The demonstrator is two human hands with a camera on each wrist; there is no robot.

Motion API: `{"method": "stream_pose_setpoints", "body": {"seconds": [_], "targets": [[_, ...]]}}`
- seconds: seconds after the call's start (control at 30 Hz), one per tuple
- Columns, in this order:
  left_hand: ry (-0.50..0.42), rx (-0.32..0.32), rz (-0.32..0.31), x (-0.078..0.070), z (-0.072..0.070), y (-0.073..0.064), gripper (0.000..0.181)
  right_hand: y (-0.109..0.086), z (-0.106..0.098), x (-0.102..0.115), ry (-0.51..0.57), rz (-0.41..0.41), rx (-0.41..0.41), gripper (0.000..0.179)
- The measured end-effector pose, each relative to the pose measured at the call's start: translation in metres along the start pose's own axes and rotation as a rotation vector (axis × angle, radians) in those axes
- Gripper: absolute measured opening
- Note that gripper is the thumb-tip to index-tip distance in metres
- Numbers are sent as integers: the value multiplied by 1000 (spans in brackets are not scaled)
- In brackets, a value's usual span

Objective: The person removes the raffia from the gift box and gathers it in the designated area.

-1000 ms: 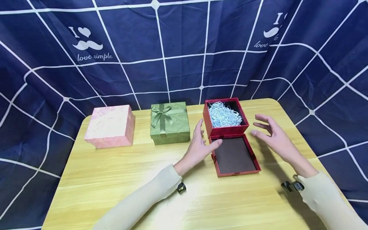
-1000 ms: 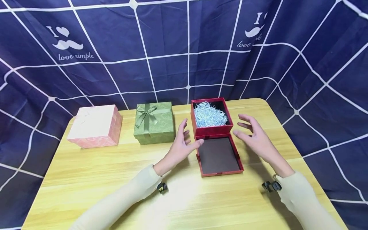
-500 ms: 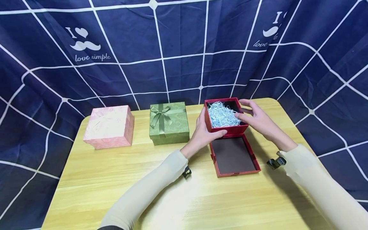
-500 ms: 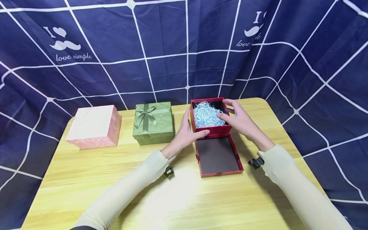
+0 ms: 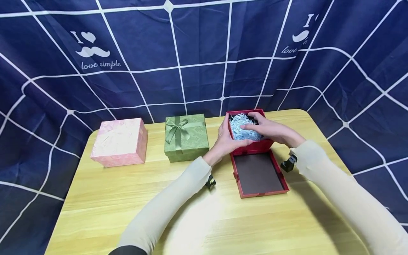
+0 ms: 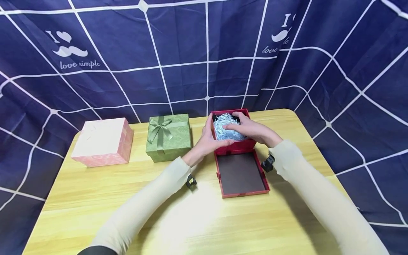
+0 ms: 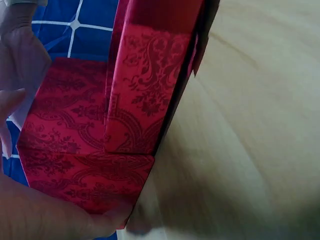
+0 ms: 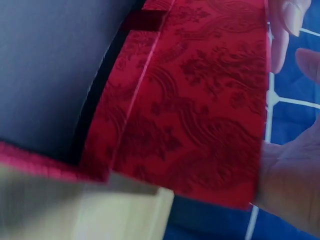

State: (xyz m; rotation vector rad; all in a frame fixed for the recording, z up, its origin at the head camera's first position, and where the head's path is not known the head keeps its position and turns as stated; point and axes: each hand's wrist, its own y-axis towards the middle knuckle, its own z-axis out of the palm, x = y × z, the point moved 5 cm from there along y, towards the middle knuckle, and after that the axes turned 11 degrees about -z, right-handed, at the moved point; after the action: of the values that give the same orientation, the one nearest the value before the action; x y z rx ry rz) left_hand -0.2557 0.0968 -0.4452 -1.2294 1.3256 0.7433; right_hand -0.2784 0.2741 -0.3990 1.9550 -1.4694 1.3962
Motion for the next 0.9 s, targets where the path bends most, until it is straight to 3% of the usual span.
{"method": "stream_pose_setpoints", "body": {"seconds": [0.4,0.63,0.9], "targets": [[-20,59,-64,2,-3,15,136,28,8,-15,63,69,123,107],[-21,71,-85,1,-6,17,137,45,14,-23,122,23,245,102],[-2,35,-108,4,-1,18,140,54,19,-29,242,-25,300,92]]}}
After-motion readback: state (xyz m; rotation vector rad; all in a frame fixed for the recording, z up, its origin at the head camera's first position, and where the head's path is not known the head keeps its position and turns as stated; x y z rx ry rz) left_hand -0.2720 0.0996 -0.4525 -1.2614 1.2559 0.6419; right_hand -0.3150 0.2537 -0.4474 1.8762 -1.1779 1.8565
